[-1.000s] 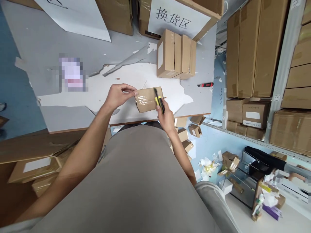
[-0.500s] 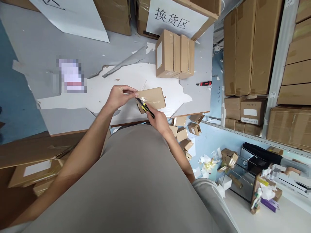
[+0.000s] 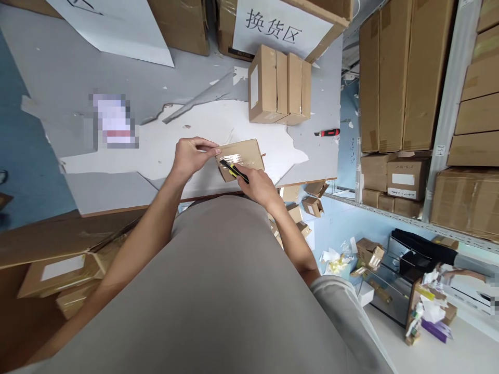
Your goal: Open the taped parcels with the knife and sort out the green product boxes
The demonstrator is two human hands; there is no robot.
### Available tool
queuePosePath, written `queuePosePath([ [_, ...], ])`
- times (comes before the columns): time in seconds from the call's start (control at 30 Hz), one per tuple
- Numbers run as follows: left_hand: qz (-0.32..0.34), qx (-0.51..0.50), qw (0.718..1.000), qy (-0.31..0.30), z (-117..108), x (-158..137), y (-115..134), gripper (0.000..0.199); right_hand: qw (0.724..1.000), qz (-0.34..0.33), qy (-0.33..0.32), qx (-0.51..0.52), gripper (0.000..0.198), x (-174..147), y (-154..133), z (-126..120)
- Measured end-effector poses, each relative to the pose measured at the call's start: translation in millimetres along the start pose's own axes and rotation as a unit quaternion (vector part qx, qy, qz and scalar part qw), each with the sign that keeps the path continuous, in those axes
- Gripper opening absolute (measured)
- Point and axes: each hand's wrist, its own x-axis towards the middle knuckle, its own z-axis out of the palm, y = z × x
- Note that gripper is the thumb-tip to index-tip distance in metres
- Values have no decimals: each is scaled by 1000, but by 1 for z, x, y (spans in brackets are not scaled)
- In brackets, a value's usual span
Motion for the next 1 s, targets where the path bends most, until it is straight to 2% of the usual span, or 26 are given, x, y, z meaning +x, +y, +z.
queuePosePath([
  [0.23,2,1,1000,5,0,6,1,15,1000,11,4,17,55,2,0,14],
  [0.37,-5,0,1000,13,2,3,0,12,999,-28,11,25,56,3,11,16],
  [0.7,-8,0,1000,24,3,5,0,14,993,-109,-33,11,60,28,48,5],
  [0.83,-12,-10,1000,12,1,4,0,18,988,-140,-24,-58,64,27,56,11],
  [1.0,-18,-10,1000,15,1,1,2,25,975,-142,-28,-166,65,24,55,15],
])
